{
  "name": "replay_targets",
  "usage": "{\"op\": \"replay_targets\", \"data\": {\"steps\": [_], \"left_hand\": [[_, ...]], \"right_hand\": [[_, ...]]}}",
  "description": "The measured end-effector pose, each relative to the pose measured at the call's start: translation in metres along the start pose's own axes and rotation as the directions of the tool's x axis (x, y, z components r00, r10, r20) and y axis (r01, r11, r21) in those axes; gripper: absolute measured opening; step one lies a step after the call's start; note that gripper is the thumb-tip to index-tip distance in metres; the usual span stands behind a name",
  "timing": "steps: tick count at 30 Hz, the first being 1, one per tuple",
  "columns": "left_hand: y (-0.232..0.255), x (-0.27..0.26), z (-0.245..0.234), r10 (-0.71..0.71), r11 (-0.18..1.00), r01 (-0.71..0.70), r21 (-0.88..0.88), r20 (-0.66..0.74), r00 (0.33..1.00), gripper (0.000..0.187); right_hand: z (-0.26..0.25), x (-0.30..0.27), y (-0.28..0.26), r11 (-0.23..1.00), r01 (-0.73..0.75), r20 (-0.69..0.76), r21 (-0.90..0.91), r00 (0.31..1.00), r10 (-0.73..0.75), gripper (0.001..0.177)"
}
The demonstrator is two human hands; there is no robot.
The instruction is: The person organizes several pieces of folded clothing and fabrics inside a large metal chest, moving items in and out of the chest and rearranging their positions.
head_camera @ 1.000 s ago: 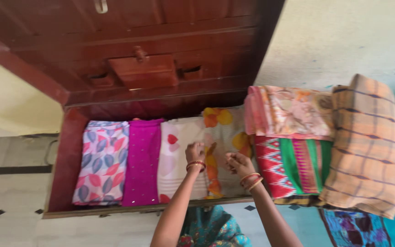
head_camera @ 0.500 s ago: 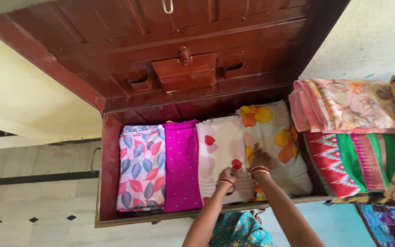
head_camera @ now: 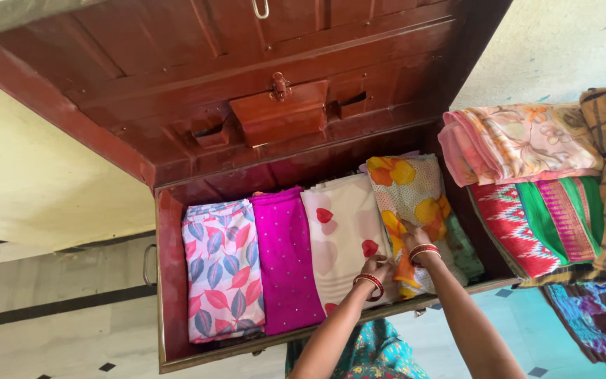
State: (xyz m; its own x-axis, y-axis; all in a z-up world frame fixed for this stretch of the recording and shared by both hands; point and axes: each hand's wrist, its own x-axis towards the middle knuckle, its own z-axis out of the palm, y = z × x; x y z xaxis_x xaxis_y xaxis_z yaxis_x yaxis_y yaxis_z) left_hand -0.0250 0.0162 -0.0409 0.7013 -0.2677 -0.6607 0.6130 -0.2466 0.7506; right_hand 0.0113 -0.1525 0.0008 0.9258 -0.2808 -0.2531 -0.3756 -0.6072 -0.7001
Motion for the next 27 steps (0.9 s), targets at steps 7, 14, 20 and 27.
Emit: {"op": "replay_targets", "data": {"steps": [7,14,20,27], "left_hand": [[0.013,0.016,-0.052,-0.272,0.631,0.202,-0.749,0.029,0.962,0.054],[-0.005,0.024,-0.121,-0.262,0.360,0.079,-0.930,-0.019,0.965,0.059],[0.008,0.015,-0.131,-0.200,0.978,0.131,-0.161,-0.556,0.806,0.053],[-0.017,0.027,-0.110,-0.137,0.974,-0.057,-0.217,-0.776,0.615,0.076]], "right_hand": [[0.073,-0.014,-0.032,0.954,0.243,0.207,-0.177,0.957,-0.206,0.059],[0.147,-0.041,-0.066,0.865,0.500,0.401,-0.039,0.801,-0.445,0.060],[0.124,-0.011,-0.059,0.892,0.299,0.120,-0.339,0.954,-0.274,0.027],[0.104,0.023,-0.053,0.971,-0.066,-0.325,-0.228,0.946,-0.012,0.046]]}}
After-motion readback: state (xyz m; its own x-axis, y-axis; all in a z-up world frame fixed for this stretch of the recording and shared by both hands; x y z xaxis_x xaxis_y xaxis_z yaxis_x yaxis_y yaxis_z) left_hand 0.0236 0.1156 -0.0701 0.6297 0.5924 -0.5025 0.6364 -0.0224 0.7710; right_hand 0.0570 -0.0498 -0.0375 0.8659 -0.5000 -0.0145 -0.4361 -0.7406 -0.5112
